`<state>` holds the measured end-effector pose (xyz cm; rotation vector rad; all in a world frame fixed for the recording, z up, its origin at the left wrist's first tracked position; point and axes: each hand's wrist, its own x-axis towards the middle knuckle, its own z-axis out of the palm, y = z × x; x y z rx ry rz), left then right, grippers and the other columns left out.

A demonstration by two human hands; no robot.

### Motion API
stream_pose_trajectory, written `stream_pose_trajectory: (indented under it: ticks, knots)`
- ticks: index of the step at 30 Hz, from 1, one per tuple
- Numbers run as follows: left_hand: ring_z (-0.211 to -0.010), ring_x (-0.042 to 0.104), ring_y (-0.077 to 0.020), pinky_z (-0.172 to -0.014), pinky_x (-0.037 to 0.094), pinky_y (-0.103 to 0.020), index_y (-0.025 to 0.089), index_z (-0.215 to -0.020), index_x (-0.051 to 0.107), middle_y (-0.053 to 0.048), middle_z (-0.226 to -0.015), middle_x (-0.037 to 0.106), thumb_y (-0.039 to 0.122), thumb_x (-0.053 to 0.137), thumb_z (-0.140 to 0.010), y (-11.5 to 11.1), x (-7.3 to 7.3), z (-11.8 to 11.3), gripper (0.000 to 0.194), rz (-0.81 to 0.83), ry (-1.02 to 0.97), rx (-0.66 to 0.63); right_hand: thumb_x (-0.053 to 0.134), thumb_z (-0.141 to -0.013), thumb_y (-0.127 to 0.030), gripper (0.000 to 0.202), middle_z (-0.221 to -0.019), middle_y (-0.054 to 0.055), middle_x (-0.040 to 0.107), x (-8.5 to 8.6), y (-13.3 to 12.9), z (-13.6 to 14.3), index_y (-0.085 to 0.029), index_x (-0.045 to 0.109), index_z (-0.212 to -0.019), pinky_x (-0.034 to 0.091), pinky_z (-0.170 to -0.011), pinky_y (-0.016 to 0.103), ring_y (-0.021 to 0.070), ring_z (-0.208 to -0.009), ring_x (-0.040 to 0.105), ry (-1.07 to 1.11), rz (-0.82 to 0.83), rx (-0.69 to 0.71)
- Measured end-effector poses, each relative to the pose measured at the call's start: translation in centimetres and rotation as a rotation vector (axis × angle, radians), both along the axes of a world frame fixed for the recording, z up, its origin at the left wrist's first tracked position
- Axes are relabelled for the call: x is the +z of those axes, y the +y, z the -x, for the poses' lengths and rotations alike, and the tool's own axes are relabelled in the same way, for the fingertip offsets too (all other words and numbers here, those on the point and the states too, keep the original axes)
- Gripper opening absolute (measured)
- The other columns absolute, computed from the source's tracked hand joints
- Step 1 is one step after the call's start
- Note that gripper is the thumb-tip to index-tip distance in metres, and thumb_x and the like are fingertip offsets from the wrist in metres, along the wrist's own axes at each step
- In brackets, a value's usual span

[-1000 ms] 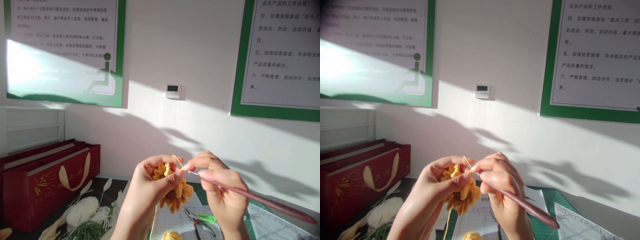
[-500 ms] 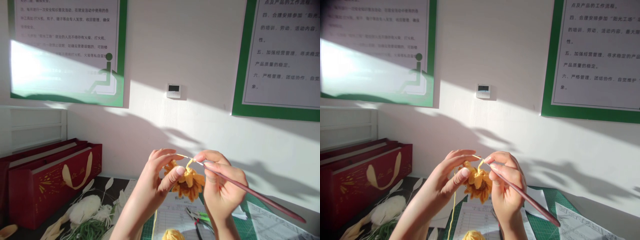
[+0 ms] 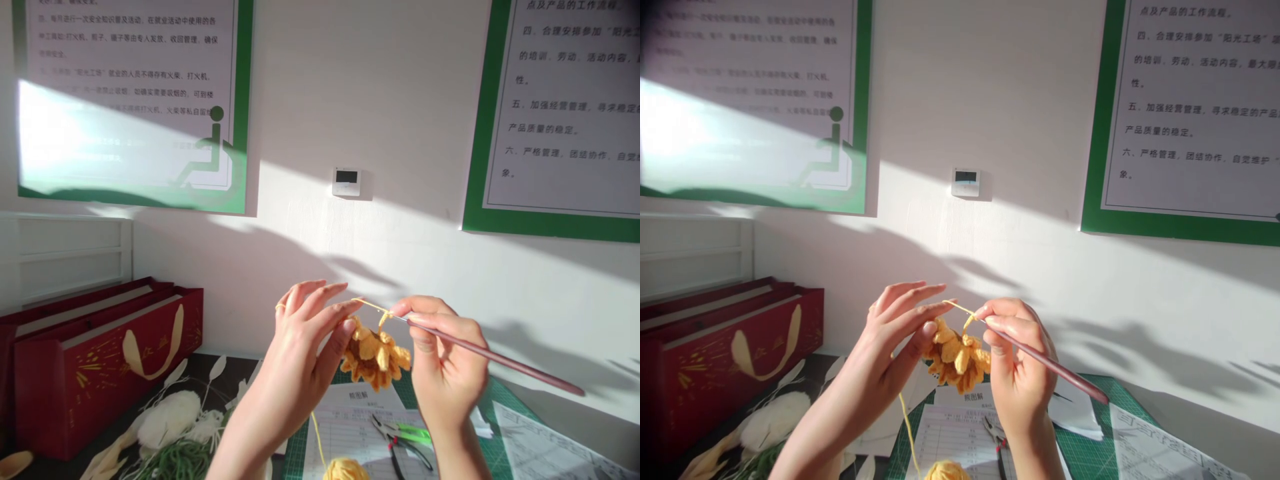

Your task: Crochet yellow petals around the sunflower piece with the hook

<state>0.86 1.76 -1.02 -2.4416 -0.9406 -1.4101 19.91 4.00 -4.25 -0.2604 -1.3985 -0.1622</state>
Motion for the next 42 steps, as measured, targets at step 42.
stream_pose_trajectory:
  ticks: [42]
  knots:
    - [-0.056, 0.055, -0.0129, -0.055, 0.043, -0.026, 0.017, -0.080, 0.061, -0.001, -0.066, 0.066, 0.018, 0.062, -0.087, 0.7, -1.2, -3.4, 0.008, 0.818, -0.400, -0.486, 0.068, -0.091, -0.032, 0.015, -0.086, 0.001, 0.069, 0.7, 0.5, 1.4, -0.024, 0.057, -0.096, 0.058, -0.065, 0.034, 0.0173, -0.076, 0.068, 0.692, 0.107, 0.109]
